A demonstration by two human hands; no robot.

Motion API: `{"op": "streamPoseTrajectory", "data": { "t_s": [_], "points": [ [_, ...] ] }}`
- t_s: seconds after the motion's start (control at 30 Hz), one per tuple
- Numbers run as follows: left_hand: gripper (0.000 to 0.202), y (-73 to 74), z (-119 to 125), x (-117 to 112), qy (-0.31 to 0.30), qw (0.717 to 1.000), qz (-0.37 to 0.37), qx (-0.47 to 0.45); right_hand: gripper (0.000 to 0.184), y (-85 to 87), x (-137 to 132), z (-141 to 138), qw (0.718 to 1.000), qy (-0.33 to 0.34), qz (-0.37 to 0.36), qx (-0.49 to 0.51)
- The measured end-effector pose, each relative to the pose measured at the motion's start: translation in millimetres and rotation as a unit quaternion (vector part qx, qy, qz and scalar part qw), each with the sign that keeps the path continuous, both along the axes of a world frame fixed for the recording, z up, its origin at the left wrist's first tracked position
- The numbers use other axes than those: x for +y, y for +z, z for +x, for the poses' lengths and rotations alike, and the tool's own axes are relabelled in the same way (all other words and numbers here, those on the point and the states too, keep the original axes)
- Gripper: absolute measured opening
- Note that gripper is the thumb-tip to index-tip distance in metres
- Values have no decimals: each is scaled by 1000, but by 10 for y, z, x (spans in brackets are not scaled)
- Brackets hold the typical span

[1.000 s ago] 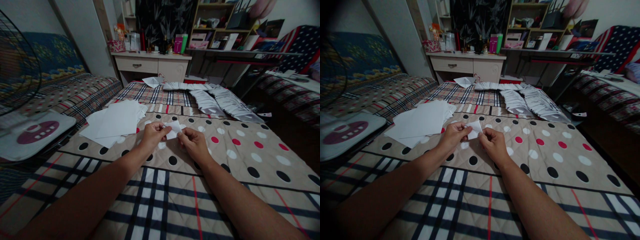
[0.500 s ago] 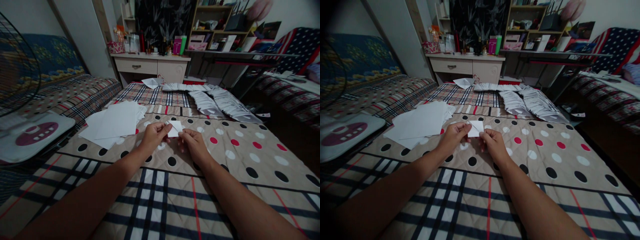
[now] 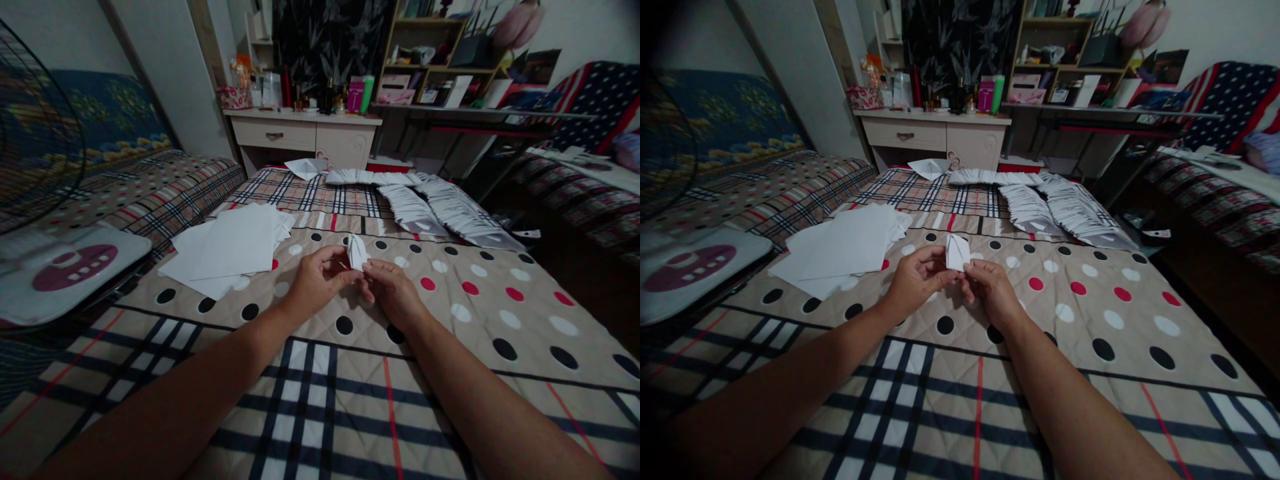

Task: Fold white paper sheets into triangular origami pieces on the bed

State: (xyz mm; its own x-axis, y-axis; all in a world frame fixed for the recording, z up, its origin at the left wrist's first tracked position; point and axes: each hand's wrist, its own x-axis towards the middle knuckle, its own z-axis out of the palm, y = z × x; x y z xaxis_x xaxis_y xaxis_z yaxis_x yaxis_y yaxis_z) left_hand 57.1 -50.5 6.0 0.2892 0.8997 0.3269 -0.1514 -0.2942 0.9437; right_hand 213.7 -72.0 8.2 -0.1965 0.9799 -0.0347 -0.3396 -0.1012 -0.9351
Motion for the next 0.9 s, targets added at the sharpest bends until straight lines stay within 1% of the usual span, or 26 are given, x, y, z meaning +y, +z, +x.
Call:
{"op": "streamPoseTrajectory", "data": {
  "t_s": [0.1, 0.2, 0.23, 0.3, 0.37, 0.47, 0.53, 0.6, 0.7, 0.77, 0.83, 0.9],
  "points": [
    [32, -8, -1, 5, 10, 1000, 17, 9, 24, -5, -4, -6, 1000, 10, 15, -21],
    [18, 11, -6, -13, 33, 997, 52, 46, 25, 2, -23, -31, 998, -12, 31, -55],
    [17, 17, -6, -18, 50, 994, 67, 65, 26, 4, -32, -45, 997, -20, 37, -68],
    [21, 24, -6, -21, 90, 986, 96, 101, 29, 0, -50, -81, 994, -25, 47, -95],
    [25, 25, -11, -10, 126, 974, 134, 134, 30, -15, -64, -113, 991, -18, 50, -122],
    [21, 20, -46, 29, 156, 946, 221, 179, 26, -37, -77, -130, 987, -30, 54, -145],
    [17, 12, -84, 61, 168, 925, 271, 204, 23, -37, -83, -118, 984, -62, 71, -151],
    [15, 5, -121, 87, 171, 910, 300, 228, 24, -25, -91, -98, 974, -112, 112, -159],
    [15, -1, -150, 100, 158, 897, 314, 268, 21, -7, -99, -69, 939, -184, 213, -200],
    [15, -2, -148, 96, 152, 896, 311, 278, 15, -9, -98, -55, 914, -201, 265, -232],
    [14, -5, -137, 86, 157, 899, 298, 279, 12, -25, -91, -45, 904, -204, 284, -247],
    [15, -9, -127, 80, 163, 907, 275, 275, 11, -48, -79, -40, 903, -210, 282, -247]
  ]
}}
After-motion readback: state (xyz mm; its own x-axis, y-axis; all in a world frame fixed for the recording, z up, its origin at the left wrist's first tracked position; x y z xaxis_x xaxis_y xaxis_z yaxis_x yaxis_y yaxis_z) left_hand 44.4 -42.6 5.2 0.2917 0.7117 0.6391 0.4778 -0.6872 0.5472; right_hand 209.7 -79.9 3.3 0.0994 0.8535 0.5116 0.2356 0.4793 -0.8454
